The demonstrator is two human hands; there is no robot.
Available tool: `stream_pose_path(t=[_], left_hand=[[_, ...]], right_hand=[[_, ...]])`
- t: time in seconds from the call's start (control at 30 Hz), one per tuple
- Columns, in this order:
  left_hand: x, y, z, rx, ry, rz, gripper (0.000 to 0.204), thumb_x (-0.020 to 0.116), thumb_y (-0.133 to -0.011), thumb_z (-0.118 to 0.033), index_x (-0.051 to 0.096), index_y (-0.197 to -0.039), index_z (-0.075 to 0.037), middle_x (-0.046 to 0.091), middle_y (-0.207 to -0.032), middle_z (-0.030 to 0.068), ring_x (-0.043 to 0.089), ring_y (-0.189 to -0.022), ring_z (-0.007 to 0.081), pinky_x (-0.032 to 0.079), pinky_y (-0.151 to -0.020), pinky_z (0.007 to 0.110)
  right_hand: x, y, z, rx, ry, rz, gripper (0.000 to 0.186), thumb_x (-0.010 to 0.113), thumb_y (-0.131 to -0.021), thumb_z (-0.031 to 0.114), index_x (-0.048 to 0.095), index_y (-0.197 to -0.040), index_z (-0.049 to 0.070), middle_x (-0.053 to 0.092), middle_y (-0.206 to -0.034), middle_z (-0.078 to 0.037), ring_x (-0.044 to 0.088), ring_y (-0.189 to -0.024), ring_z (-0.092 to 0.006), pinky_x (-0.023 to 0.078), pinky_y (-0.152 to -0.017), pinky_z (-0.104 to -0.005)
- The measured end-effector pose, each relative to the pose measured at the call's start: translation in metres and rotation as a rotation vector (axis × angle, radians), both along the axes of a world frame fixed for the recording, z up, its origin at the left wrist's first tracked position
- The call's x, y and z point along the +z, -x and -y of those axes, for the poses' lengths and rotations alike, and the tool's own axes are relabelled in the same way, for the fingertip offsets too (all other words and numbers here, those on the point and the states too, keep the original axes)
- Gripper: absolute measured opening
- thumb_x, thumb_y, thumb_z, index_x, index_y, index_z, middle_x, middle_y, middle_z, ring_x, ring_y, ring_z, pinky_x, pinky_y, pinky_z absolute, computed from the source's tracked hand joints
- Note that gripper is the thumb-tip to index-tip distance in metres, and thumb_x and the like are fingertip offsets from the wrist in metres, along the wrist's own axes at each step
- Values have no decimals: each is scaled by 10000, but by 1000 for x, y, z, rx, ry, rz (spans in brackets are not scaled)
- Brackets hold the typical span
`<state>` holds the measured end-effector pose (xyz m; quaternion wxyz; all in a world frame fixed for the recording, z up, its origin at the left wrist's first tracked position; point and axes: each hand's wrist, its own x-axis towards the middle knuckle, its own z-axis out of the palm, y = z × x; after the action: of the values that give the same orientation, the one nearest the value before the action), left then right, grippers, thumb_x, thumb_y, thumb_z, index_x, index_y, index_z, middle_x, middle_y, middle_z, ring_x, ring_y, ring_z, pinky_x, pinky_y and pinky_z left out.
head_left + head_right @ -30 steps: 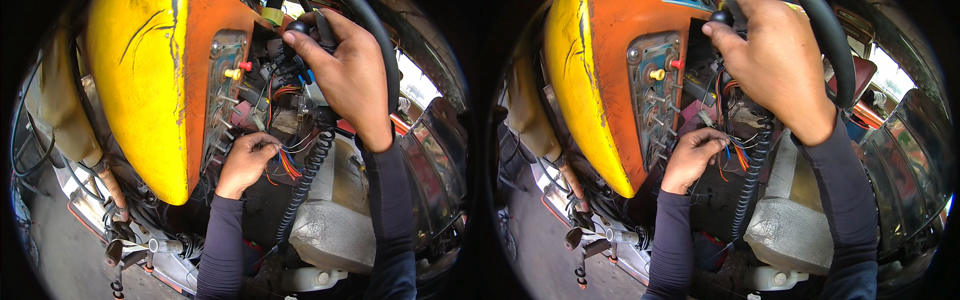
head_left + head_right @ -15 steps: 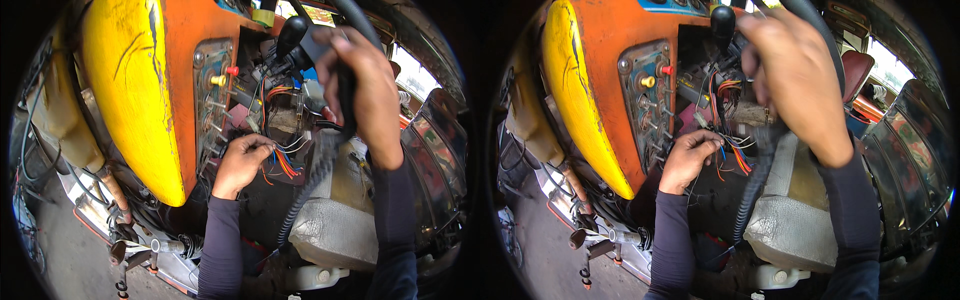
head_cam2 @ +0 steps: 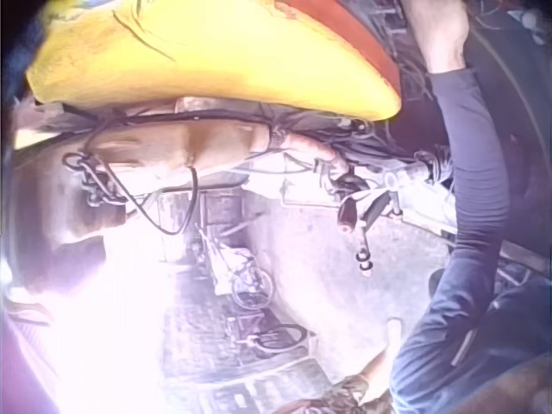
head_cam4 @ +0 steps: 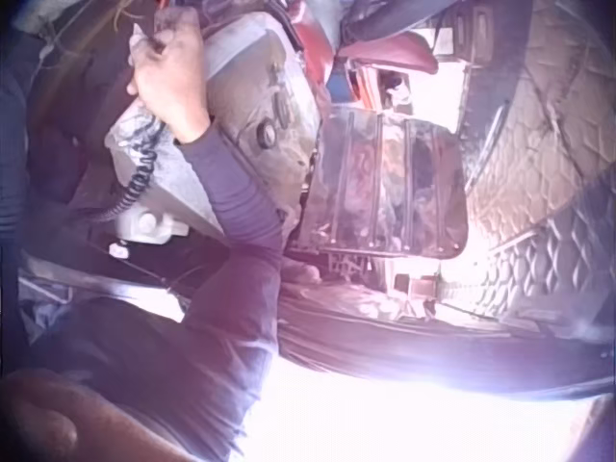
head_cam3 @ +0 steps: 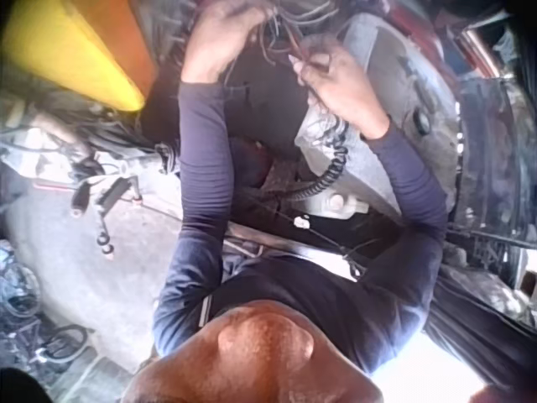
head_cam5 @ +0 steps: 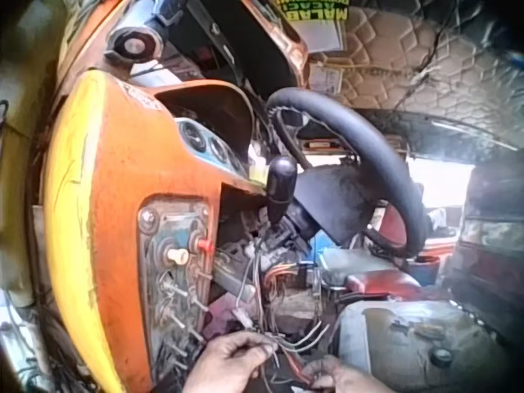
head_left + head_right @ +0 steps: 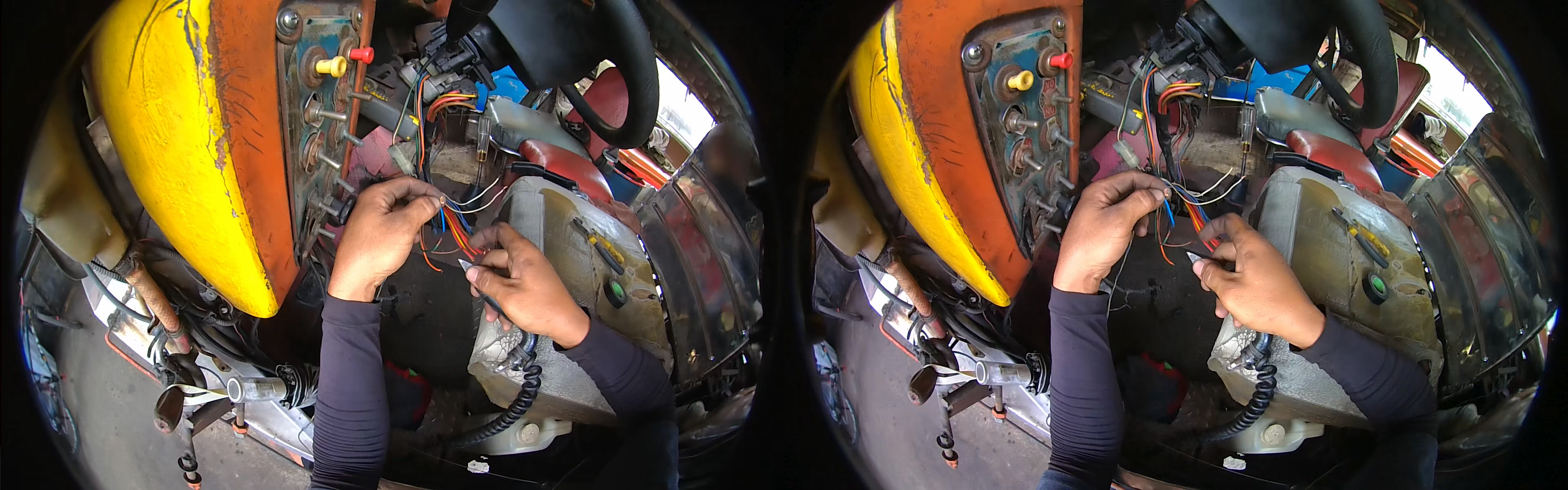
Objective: The person works on a vehicle's exposed wiring harness, separating and joining individual wires by hand. They repeatedly test connections using a handheld probe, creating small sparks at contact points to check continuity.
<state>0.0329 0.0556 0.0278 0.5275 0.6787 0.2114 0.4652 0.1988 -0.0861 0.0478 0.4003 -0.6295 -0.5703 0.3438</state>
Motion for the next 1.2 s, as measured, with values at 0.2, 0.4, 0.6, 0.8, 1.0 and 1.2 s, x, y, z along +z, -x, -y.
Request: stream_pose_path(t=[0.2, 0.4, 0.6, 0.8, 1.0, 1.2], left_hand=[[3, -1, 2, 1, 17, 21, 178, 652, -983, -107, 747, -1071, 16, 679, -858, -6, 539, -678, 50, 441, -625, 218], [2, -1, 1, -3, -22, 24, 179, 651, -982, -104, 750, -1069, 17, 676, -839, -9, 539, -673, 50, 440, -623, 218], [0, -2, -1, -1, -20, 28, 177, 663, -972, -97, 754, -1070, 20, 687, -846, -5, 542, -674, 52, 441, -621, 219], [-2, 1, -3, 17, -45, 18, 178, 663, -970, -96, 755, -1072, 17, 696, -874, -1, 539, -676, 49, 439, -620, 216], [0, -2, -1, 7, -58, 25, 178, 658, -970, -97, 755, -1068, 16, 695, -873, -4, 536, -676, 46, 435, -617, 213], [0, -2, -1, -2, -50, 25, 178, 663, -970, -99, 755, -1068, 17, 699, -866, -3, 538, -676, 46, 437, -616, 216]], right_hand=[[-3, -8, -16, 17, 30, -47, 299, 600, -1041, 72, 530, -1318, -19, 649, -826, -79, 600, -510, -118, 442, -380, -263], [-8, -12, -18, 33, 19, -65, 222, 592, -1043, 89, 602, -1249, 4, 627, -839, -61, 594, -508, -102, 445, -365, -249], [1, -7, -11, 19, -12, -38, 282, 602, -1037, 71, 573, -1305, -10, 648, -830, -65, 593, -530, -96, 437, -410, -242], [5, 10, 4, 89, 23, 93, 343, 654, -1005, 65, 552, -1329, 22, 693, -771, -91, 580, -527, -128, 486, -564, -325], [-12, 9, -11, 133, -43, 153, 244, 643, -993, 57, 623, -1231, 1, 693, -758, -129, 555, -512, -136, 455, -532, -342], [-21, 5, -17, 110, -11, 58, 198, 630, -1003, 56, 648, -1182, -25, 676, -764, -81, 557, -517, -114, 457, -503, -321]])
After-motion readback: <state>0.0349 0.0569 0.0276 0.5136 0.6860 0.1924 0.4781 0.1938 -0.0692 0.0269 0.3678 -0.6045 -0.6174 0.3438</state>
